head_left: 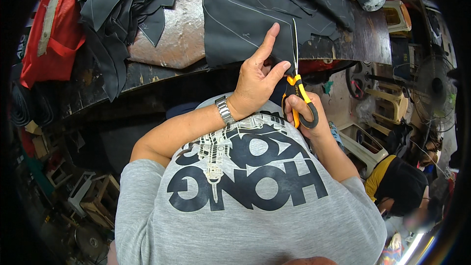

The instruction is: The person uses shears to cut multiple pieces of black leather on a workbench. They repeatedly pick up leather pieces, cut along marked lines, and set the cut pieces aside. The hands and shears remain in view throughout the task.

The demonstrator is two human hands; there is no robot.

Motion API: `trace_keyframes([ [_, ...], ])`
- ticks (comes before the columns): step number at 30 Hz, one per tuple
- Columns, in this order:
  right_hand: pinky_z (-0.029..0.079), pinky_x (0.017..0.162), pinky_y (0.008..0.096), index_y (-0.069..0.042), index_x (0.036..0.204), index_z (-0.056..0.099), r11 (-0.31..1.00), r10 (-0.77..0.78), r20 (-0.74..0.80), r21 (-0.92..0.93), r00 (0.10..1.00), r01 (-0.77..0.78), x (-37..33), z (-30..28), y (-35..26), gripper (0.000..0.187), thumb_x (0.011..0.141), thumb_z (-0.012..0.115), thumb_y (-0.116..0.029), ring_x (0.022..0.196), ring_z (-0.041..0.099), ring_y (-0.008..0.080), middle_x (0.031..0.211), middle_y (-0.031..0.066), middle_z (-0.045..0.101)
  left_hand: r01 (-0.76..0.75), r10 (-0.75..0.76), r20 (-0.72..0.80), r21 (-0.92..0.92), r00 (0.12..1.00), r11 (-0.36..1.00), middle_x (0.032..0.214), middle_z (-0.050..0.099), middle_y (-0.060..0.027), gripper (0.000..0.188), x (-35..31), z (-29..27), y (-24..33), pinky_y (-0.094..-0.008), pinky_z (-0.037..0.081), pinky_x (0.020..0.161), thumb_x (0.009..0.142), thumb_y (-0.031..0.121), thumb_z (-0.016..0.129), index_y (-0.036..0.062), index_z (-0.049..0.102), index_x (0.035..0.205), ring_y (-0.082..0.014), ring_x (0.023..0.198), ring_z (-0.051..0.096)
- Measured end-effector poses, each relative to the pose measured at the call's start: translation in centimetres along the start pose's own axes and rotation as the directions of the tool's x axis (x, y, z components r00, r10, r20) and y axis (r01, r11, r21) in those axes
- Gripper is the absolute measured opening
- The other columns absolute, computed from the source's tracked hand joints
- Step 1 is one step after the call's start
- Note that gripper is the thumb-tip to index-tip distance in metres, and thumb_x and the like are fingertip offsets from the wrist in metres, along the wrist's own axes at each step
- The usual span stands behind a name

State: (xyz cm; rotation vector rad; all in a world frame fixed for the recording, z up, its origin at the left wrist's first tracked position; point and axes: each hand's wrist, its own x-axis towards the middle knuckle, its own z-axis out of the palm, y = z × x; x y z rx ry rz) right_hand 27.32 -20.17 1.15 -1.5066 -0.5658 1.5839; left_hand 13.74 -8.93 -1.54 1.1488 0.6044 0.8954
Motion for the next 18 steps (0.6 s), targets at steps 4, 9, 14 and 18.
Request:
trace_keyframes([
  [4, 0.038, 0.044, 0.0198, -0.006, 0.074, 0.061, 0.999, 0.028, -0.002, 0.015, 1.000, -0.028, 0.42, 0.28, 0.14, 0.035, 0.088, 0.073, -0.036, 0.046, 0.050, 0.0070, 0.058, 0.0020, 0.056, -0.022, 0.022, -0.001, -0.012, 1.000, 1.000, 0.153, 0.038, -0.0070, 0.073, 0.11, -0.12, -0.05, -0.0196, 0.053, 0.081, 0.092, -0.002, 0.062, 0.0046, 0.023, 0.154, -0.0011, 0.091, 0.057],
  [9, 0.036, 0.043, 0.0194, -0.006, 0.074, 0.061, 1.000, -0.002, -0.027, -0.029, 1.000, 0.001, 0.90, 0.31, 0.54, 0.033, 0.088, 0.074, -0.033, 0.045, 0.049, 0.0056, 0.056, 0.0002, 0.056, -0.003, 0.003, 0.020, 0.003, 1.000, 1.000, 0.154, 0.038, -0.0062, 0.074, 0.52, -0.25, -0.05, -0.0186, 0.052, 0.079, 0.092, -0.001, 0.063, 0.0050, 0.024, 0.154, -0.0003, 0.088, 0.055],
  [14, 0.035, 0.042, 0.0192, -0.006, 0.073, 0.061, 0.996, -0.009, -0.055, -0.092, 0.998, 0.004, 0.83, 0.58, 0.39, 0.034, 0.089, 0.073, -0.033, 0.044, 0.048, 0.0049, 0.054, -0.0006, 0.055, -0.016, 0.016, 0.020, 0.006, 1.000, 1.000, 0.152, 0.040, -0.0066, 0.074, 0.55, -0.19, -0.11, -0.0179, 0.051, 0.077, 0.092, 0.000, 0.063, 0.0059, 0.024, 0.154, -0.0001, 0.086, 0.053],
  [18, 0.035, 0.042, 0.0195, -0.006, 0.072, 0.061, 0.991, 0.003, -0.066, -0.131, 0.998, -0.011, 0.64, 0.71, -0.11, 0.035, 0.090, 0.073, -0.033, 0.044, 0.048, 0.0049, 0.054, -0.0006, 0.055, 0.021, -0.021, 0.041, 0.018, 0.999, 1.000, 0.153, 0.039, -0.0071, 0.073, 0.61, -0.47, -0.26, -0.0188, 0.052, 0.080, 0.092, -0.001, 0.062, 0.0060, 0.025, 0.154, -0.0010, 0.089, 0.055],
])
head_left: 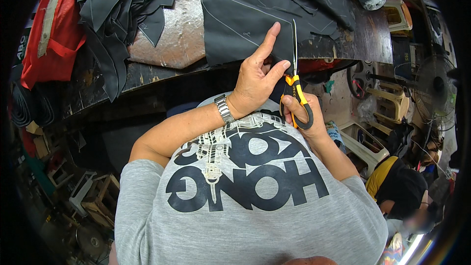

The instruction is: The person uses shears to cut multiple pieces of black leather on a workbench. They repeatedly pick up leather pieces, cut along marked lines, and set the cut pieces aside. The hands and shears remain in view throughout the task.

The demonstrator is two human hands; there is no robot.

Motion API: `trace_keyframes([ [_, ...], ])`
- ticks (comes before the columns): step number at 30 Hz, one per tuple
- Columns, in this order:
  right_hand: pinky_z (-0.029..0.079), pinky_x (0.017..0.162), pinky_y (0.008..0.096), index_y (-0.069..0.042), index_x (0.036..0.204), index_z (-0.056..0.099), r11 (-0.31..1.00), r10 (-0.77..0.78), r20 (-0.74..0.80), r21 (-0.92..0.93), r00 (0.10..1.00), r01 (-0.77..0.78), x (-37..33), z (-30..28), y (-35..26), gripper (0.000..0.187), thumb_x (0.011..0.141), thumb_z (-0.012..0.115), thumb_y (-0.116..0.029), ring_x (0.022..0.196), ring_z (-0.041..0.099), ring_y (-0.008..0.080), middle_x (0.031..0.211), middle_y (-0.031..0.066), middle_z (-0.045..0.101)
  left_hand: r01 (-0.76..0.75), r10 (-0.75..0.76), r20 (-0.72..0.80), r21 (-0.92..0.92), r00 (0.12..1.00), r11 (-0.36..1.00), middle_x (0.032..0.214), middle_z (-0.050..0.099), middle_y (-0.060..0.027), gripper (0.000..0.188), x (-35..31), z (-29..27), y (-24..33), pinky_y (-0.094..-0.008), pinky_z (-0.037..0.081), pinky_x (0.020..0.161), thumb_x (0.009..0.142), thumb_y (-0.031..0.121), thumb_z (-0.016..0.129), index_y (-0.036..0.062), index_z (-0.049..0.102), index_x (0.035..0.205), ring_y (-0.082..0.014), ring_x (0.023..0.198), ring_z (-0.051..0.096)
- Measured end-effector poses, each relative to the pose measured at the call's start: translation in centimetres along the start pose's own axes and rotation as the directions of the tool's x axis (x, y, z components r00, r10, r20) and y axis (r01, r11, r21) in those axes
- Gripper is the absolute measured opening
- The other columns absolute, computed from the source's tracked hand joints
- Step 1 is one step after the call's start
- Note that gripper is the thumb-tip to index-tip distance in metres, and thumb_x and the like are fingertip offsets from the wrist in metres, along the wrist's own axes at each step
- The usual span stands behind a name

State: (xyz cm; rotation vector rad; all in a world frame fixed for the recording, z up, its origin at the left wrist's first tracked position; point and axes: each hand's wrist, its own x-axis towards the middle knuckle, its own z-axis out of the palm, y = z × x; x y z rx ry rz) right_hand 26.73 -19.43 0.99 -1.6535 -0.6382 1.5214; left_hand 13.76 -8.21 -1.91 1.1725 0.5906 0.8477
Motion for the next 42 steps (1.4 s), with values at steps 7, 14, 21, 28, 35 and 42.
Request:
trace_keyframes([
  [7, 0.036, 0.044, 0.0201, -0.005, 0.071, 0.060, 0.999, 0.014, -0.026, -0.036, 1.000, -0.015, -0.1, 0.1, 0.0, 0.037, 0.088, 0.074, -0.035, 0.046, 0.048, 0.0055, 0.054, 0.0001, 0.054, -0.030, 0.030, -0.018, 0.027, 0.999, 0.999, 0.139, 0.053, -0.0096, 0.072, 0.0, 0.1, -0.2, -0.0188, 0.051, 0.078, 0.092, -0.002, 0.060, 0.0086, 0.026, 0.155, -0.0033, 0.093, 0.054],
  [14, 0.036, 0.042, 0.0199, -0.005, 0.070, 0.059, 0.978, 0.059, 0.042, 0.200, 0.997, -0.066, 0.2, -0.2, 0.4, 0.037, 0.086, 0.076, -0.034, 0.044, 0.049, 0.0070, 0.055, 0.0007, 0.053, -0.024, 0.024, -0.033, 0.012, 0.999, 1.000, 0.137, 0.054, -0.0078, 0.072, 0.0, 0.0, -0.3, -0.0170, 0.049, 0.073, 0.091, -0.002, 0.061, 0.0086, 0.028, 0.154, -0.0016, 0.088, 0.052],
  [21, 0.034, 0.040, 0.0190, -0.006, 0.069, 0.058, 0.987, 0.051, 0.004, 0.153, 0.999, -0.051, 0.4, 0.1, 0.5, 0.037, 0.085, 0.077, -0.034, 0.042, 0.047, 0.0056, 0.055, 0.0002, 0.053, 0.004, -0.004, -0.028, 0.019, 1.000, 1.000, 0.129, 0.057, -0.0049, 0.072, -0.2, -0.2, -0.5, -0.0168, 0.049, 0.073, 0.091, -0.002, 0.061, 0.0086, 0.029, 0.154, -0.0009, 0.088, 0.051],
  [28, 0.032, 0.036, 0.0193, -0.006, 0.066, 0.056, 0.949, 0.085, 0.210, 0.282, 0.974, -0.144, 0.9, -1.8, 0.6, 0.039, 0.087, 0.073, -0.034, 0.041, 0.045, 0.0058, 0.053, 0.0016, 0.052, 0.044, -0.048, -0.022, -0.131, 0.999, 0.990, 0.115, 0.059, -0.0009, 0.073, 0.0, -0.4, 0.4, -0.0180, 0.050, 0.073, 0.090, -0.005, 0.062, 0.0080, 0.029, 0.154, -0.0017, 0.084, 0.053],
  [35, 0.043, 0.042, 0.0208, 0.001, 0.084, 0.063, 0.972, 0.023, 0.471, 0.195, 0.882, -0.130, 3.3, -3.6, 0.4, 0.054, 0.078, 0.076, -0.051, 0.050, 0.056, 0.0110, 0.068, 0.0056, 0.060, 0.141, -0.138, 0.037, -0.097, 0.990, 0.985, 0.135, 0.050, -0.0030, 0.080, -1.8, -6.5, 4.3, -0.0193, 0.052, 0.072, 0.086, -0.008, 0.062, 0.0097, 0.026, 0.155, -0.0024, 0.083, 0.051],
  [42, 0.042, 0.041, 0.0205, 0.002, 0.072, 0.063, 0.984, 0.142, 0.555, 0.010, 0.820, -0.178, 6.2, -2.7, -1.4, 0.046, 0.079, 0.077, -0.041, 0.044, 0.054, 0.0113, 0.059, 0.0059, 0.058, 0.197, -0.205, 0.098, 0.082, 0.974, 0.977, 0.132, 0.055, -0.0063, 0.066, -3.4, -10.0, 6.2, -0.0200, 0.051, 0.077, 0.087, -0.003, 0.066, 0.0026, 0.040, 0.148, -0.0042, 0.090, 0.055],
])
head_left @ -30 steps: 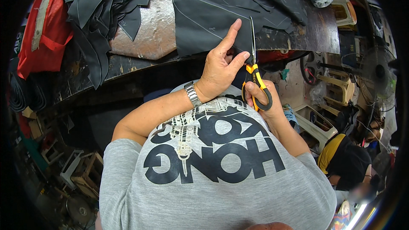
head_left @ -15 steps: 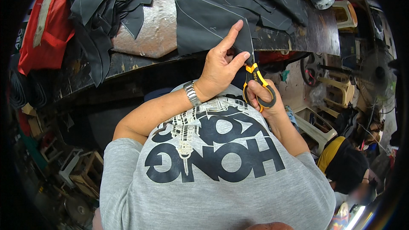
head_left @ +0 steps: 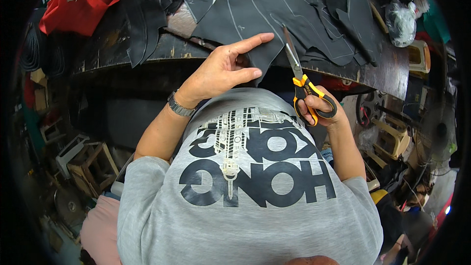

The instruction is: The person uses shears to cut multiple pieces of black leather on a workbench. They repeatedly pick up leather pieces, cut along marked lines, and set the cut pieces aside. The hands and shears remain in view throughout the task.

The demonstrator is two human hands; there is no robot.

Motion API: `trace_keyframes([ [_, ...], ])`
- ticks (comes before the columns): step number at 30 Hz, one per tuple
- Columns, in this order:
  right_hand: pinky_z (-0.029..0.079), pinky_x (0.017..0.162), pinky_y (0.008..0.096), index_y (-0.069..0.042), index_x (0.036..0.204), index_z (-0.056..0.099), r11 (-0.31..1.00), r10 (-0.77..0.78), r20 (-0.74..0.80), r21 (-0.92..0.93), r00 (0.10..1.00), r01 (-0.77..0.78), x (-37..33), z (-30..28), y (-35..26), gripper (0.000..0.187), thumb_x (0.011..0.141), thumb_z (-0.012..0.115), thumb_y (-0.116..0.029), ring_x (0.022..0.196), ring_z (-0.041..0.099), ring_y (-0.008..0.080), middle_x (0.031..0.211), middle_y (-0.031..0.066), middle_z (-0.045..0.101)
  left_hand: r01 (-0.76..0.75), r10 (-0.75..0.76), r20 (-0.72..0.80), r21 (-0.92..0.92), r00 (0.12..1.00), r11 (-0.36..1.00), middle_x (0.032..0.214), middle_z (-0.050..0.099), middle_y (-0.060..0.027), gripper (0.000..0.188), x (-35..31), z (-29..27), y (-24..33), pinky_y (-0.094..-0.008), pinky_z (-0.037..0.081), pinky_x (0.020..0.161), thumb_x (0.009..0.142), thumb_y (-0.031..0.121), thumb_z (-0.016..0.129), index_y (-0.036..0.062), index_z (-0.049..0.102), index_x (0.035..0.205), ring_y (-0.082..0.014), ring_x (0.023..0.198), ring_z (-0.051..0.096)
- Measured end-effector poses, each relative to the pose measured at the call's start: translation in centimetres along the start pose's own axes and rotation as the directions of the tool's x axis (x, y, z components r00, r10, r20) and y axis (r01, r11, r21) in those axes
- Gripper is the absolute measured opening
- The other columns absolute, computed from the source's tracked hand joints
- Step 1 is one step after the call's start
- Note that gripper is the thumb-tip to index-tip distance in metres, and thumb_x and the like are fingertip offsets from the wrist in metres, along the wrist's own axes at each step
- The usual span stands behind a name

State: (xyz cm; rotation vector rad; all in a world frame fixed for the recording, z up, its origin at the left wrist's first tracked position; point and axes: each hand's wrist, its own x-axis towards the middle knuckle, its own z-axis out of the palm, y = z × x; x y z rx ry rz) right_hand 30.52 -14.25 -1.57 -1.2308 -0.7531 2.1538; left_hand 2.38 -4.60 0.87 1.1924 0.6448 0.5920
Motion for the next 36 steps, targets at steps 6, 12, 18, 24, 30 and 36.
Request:
trace_keyframes([
  [6, 0.040, 0.039, 0.0205, 0.000, 0.069, 0.061, 0.978, -0.027, -0.043, -0.206, 0.999, 0.018, 0.0, 0.8, -1.0, 0.048, 0.077, 0.078, -0.044, 0.043, 0.053, 0.0105, 0.057, 0.0039, 0.054, -0.068, 0.052, -0.257, -0.051, 0.965, 0.996, 0.118, 0.065, -0.0089, 0.050, 0.4, 1.8, -1.2, -0.0227, 0.054, 0.083, 0.089, -0.001, 0.066, -0.0018, 0.052, 0.138, -0.0102, 0.096, 0.065],
  [12, 0.042, 0.047, 0.0224, -0.003, 0.071, 0.061, 0.966, -0.012, 0.028, -0.258, 1.000, 0.019, 0.6, 0.9, -1.9, 0.047, 0.078, 0.076, -0.047, 0.051, 0.054, 0.0104, 0.061, 0.0023, 0.055, -0.048, 0.052, -0.251, 0.022, 0.967, 0.999, 0.115, 0.067, -0.0091, 0.045, -0.1, 1.5, -2.2, -0.0212, 0.055, 0.077, 0.091, 0.000, 0.065, 0.0009, 0.056, 0.135, -0.0096, 0.093, 0.066],
  [18, 0.044, 0.053, 0.0231, -0.003, 0.079, 0.061, 0.945, 0.010, 0.060, -0.328, 0.998, 0.010, 1.5, 1.3, -2.8, 0.051, 0.076, 0.075, -0.052, 0.058, 0.055, 0.0101, 0.065, 0.0021, 0.056, -0.077, 0.098, -0.283, 0.084, 0.954, 0.993, 0.107, 0.071, -0.0060, 0.047, -0.9, 1.5, -2.3, -0.0189, 0.054, 0.072, 0.090, 0.000, 0.064, 0.0066, 0.057, 0.136, -0.0052, 0.080, 0.065],
  [24, 0.045, 0.061, 0.0241, -0.002, 0.088, 0.062, 0.944, 0.005, 0.078, -0.330, 0.997, 0.021, 1.6, 1.9, -2.3, 0.056, 0.076, 0.075, -0.055, 0.065, 0.056, 0.0104, 0.071, 0.0021, 0.057, -0.097, 0.111, -0.265, 0.064, 0.958, 0.993, 0.131, 0.062, -0.0083, 0.048, -1.2, 1.5, -2.2, -0.0201, 0.056, 0.075, 0.091, -0.001, 0.064, 0.0018, 0.053, 0.138, -0.0079, 0.091, 0.066],
  [30, 0.044, 0.065, 0.0243, -0.002, 0.089, 0.063, 0.943, -0.014, 0.056, -0.330, 0.998, 0.032, 1.6, 2.0, -1.8, 0.057, 0.076, 0.074, -0.057, 0.069, 0.055, 0.0099, 0.074, 0.0012, 0.057, -0.092, 0.104, -0.243, 0.061, 0.964, 0.994, 0.133, 0.060, -0.0086, 0.050, -1.2, 1.4, -2.2, -0.0207, 0.055, 0.078, 0.091, -0.001, 0.062, 0.0031, 0.051, 0.140, -0.0074, 0.091, 0.066],
  [36, 0.043, 0.061, 0.0215, -0.003, 0.087, 0.063, 0.962, -0.039, -0.043, -0.271, 0.998, 0.026, 1.5, 2.6, -0.8, 0.059, 0.074, 0.076, -0.058, 0.064, 0.055, 0.0080, 0.072, -0.0001, 0.057, -0.105, 0.116, -0.237, 0.060, 0.964, 0.993, 0.139, 0.056, -0.0080, 0.054, -1.3, 1.3, -2.3, -0.0205, 0.055, 0.080, 0.091, -0.003, 0.061, 0.0038, 0.048, 0.143, -0.0056, 0.092, 0.064],
])
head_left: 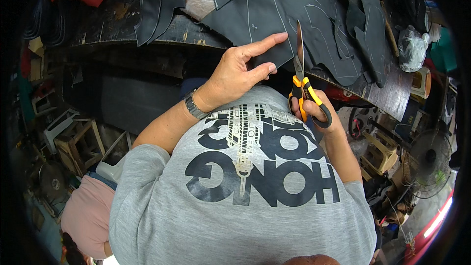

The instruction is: The person uses shears to cut multiple pieces of black leather on a workbench. They repeatedly pick up leather pieces, cut along marked lines, and set the cut pieces aside. The hands and shears remain in view throughout the task.

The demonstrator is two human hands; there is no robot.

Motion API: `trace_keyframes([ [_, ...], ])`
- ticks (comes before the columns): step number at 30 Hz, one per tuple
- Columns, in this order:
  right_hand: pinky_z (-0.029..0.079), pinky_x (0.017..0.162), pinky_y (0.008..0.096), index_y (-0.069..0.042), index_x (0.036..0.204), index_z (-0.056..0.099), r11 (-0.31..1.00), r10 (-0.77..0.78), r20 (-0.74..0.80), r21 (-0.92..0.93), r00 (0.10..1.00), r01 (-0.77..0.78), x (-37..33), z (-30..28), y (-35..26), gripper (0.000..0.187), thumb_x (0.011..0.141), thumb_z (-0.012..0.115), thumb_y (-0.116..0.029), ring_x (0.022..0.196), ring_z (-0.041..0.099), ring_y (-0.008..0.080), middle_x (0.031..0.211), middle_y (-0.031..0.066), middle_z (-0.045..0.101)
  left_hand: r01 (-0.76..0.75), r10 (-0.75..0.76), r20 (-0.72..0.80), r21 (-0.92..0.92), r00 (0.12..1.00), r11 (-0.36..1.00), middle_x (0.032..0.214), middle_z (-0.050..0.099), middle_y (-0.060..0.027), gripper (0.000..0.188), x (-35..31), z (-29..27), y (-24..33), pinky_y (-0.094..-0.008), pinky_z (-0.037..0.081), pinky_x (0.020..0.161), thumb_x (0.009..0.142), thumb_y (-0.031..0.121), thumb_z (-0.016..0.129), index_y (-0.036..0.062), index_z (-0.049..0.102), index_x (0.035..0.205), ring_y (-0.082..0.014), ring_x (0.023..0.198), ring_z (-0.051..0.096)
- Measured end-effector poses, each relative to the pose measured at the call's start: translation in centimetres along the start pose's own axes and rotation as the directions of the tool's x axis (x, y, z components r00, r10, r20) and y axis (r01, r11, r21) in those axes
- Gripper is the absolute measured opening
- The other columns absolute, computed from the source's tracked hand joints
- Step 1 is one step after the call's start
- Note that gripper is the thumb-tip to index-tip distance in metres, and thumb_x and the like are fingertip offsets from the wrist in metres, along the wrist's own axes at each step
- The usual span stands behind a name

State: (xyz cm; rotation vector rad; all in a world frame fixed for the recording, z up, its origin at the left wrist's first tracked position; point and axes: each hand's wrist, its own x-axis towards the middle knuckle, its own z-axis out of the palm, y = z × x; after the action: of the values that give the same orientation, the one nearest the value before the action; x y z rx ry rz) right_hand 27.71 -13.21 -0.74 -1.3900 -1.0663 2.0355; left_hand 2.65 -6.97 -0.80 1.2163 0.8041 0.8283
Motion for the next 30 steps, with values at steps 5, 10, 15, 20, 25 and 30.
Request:
trace_keyframes([
  [5, 0.041, 0.056, 0.0204, -0.004, 0.086, 0.064, 1.000, 0.018, -0.035, 0.025, 0.999, -0.017, -0.2, 0.1, 0.6, 0.051, 0.075, 0.080, -0.051, 0.060, 0.053, 0.0071, 0.069, -0.0025, 0.055, -0.064, 0.063, -0.038, -0.003, 0.997, 0.998, 0.152, 0.042, -0.0096, 0.062, 0.0, 0.3, 0.0, -0.0222, 0.055, 0.083, 0.090, -0.004, 0.060, 0.0053, 0.039, 0.148, -0.0100, 0.108, 0.058],
  [10, 0.037, 0.052, 0.0204, -0.004, 0.082, 0.064, 1.000, 0.028, -0.092, -0.004, 0.995, -0.029, -0.7, 0.4, 0.7, 0.043, 0.077, 0.081, -0.043, 0.055, 0.050, 0.0059, 0.063, -0.0033, 0.052, -0.037, 0.036, -0.026, -0.014, 0.999, 0.999, 0.155, 0.035, -0.0135, 0.064, 0.0, 0.2, 0.3, -0.0248, 0.056, 0.088, 0.090, -0.004, 0.059, 0.0065, 0.037, 0.149, -0.0213, 0.136, 0.043],
  [15, 0.033, 0.046, 0.0200, -0.003, 0.079, 0.066, 0.996, 0.077, -0.107, -0.033, 0.991, -0.081, -1.3, 0.6, -0.3, 0.030, 0.081, 0.080, -0.030, 0.047, 0.046, 0.0044, 0.057, -0.0036, 0.052, -0.036, 0.035, -0.021, -0.024, 0.999, 0.999, 0.155, 0.037, -0.0135, 0.064, -0.2, 0.2, 0.2, -0.0229, 0.057, 0.083, 0.090, -0.004, 0.058, 0.0062, 0.037, 0.149, -0.0179, 0.125, 0.053],
  [20, 0.035, 0.042, 0.0200, -0.002, 0.078, 0.065, 0.990, 0.133, -0.117, -0.029, 0.984, -0.137, -1.2, 1.0, -1.0, 0.028, 0.082, 0.080, -0.026, 0.044, 0.047, 0.0047, 0.057, -0.0023, 0.054, -0.006, 0.006, -0.018, -0.039, 1.000, 0.999, 0.154, 0.038, -0.0112, 0.064, -0.2, 0.2, 0.2, -0.0214, 0.056, 0.077, 0.090, -0.005, 0.058, 0.0053, 0.037, 0.149, -0.0095, 0.101, 0.063],
  [25, 0.039, 0.043, 0.0202, -0.002, 0.081, 0.062, 0.994, 0.107, -0.028, 0.008, 0.994, -0.107, 0.1, 0.7, -2.3, 0.040, 0.083, 0.076, -0.039, 0.046, 0.051, 0.0083, 0.059, 0.0011, 0.055, 0.016, -0.015, 0.026, -0.063, 1.000, 0.998, 0.155, 0.036, -0.0088, 0.064, -0.5, 0.5, 0.5, -0.0204, 0.056, 0.076, 0.091, -0.005, 0.059, 0.0034, 0.035, 0.150, -0.0077, 0.097, 0.064],
  [30, 0.041, 0.044, 0.0228, 0.000, 0.081, 0.061, 1.000, 0.021, -0.017, 0.010, 1.000, -0.021, 1.2, 1.4, -2.5, 0.055, 0.078, 0.074, -0.053, 0.049, 0.054, 0.0116, 0.060, 0.0040, 0.055, 0.021, -0.021, 0.008, -0.060, 1.000, 0.998, 0.155, 0.037, -0.0102, 0.063, -0.8, 0.5, 0.5, -0.0212, 0.057, 0.076, 0.091, -0.005, 0.059, 0.0037, 0.036, 0.149, -0.0072, 0.096, 0.063],
])
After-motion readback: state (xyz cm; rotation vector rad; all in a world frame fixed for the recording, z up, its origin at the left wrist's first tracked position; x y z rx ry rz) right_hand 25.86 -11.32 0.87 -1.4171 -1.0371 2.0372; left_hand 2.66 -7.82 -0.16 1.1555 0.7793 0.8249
